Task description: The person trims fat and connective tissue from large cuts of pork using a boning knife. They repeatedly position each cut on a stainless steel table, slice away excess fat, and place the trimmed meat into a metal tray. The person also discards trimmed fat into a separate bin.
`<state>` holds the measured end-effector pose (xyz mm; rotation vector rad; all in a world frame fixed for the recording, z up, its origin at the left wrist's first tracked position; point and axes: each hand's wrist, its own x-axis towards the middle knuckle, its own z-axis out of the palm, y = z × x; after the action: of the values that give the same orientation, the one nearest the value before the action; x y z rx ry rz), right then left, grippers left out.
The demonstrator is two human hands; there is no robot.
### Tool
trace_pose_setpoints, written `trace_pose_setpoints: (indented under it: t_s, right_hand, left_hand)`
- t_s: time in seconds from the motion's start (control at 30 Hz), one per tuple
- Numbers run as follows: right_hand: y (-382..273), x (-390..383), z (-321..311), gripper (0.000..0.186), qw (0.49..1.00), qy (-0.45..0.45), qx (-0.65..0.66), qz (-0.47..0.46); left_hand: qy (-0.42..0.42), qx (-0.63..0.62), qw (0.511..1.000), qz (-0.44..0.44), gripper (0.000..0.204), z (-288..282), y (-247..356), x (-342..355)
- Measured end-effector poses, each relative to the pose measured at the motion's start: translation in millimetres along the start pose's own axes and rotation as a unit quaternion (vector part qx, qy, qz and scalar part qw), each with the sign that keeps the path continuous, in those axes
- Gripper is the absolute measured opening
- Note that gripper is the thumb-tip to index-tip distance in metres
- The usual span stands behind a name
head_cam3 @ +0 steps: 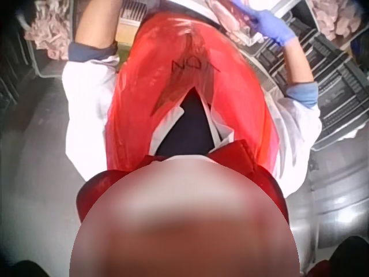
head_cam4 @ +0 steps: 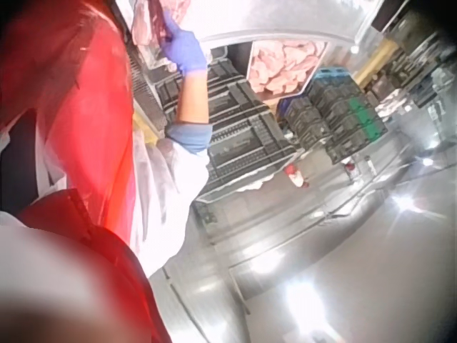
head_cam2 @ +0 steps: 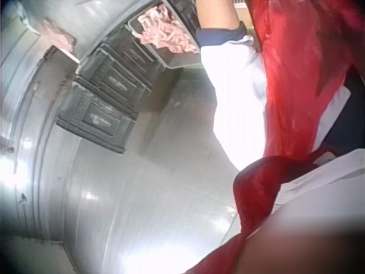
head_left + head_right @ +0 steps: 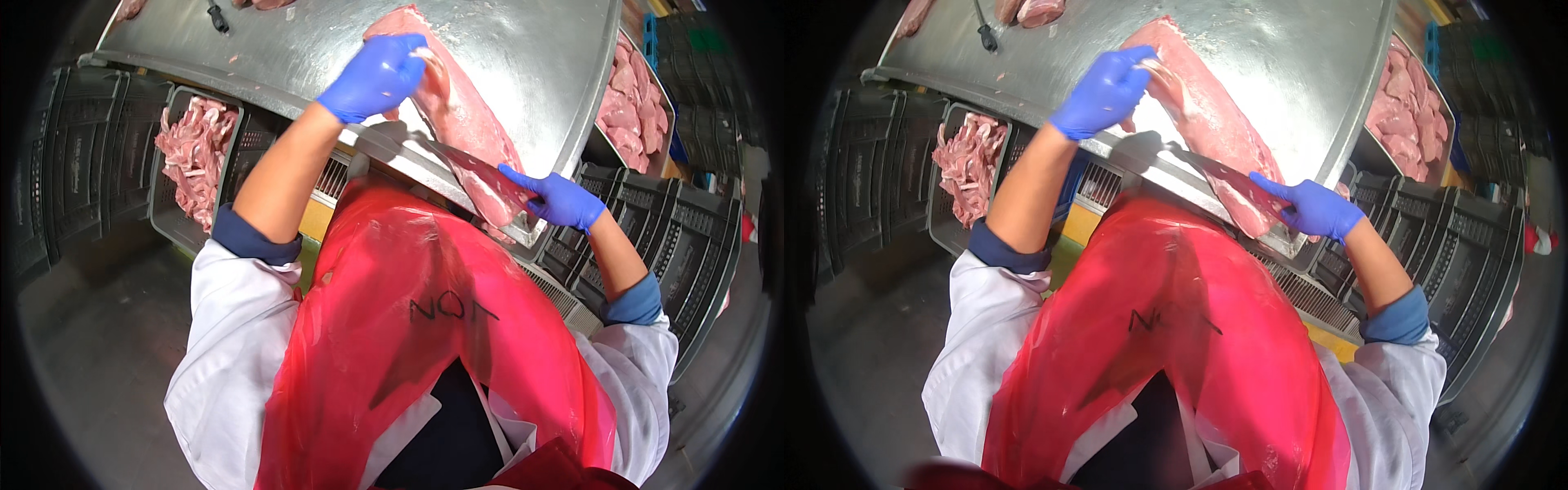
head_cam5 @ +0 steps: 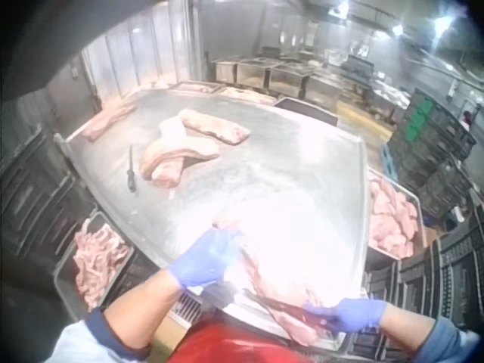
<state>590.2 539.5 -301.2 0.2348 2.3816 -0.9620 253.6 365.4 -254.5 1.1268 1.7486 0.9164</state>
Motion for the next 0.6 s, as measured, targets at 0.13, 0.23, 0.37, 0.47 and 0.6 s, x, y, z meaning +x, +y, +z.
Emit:
trace_pose_setpoints:
  t_s: [0.13, 0.23, 0.37, 0.47, 0.6]
  right_hand:
    - [-39.6, 27.9, -8.3, 0.079, 0.995, -0.001, 0.069, 0.070]
    - [-22.4, 29.6, 24.3, 0.080, 0.972, 0.116, 0.199, 0.041]
    - [-15.1, 29.7, 59.4, 0.080, 0.940, 0.217, 0.262, 0.013]
    - [-16.2, 40.2, 68.6, 0.065, 0.919, 0.172, 0.336, 0.113]
    - [17.5, 27.7, 103.5, 0.065, 0.820, 0.423, 0.379, 0.068]
  left_hand:
    - [0.000, -0.045, 0.982, 0.181, 0.031, -8.3, 49.5, 1.2]
    - [-0.079, -0.020, 0.951, 0.299, 0.032, 10.1, 89.0, 30.2]
    - [-0.132, -0.098, 0.957, 0.238, 0.035, 108.2, 152.8, 57.8]
    - [-0.249, 0.034, 0.954, 0.163, 0.046, 194.6, 183.3, 82.1]
    - [-0.039, 0.231, 0.904, 0.359, 0.071, 205.2, 85.0, 101.3]
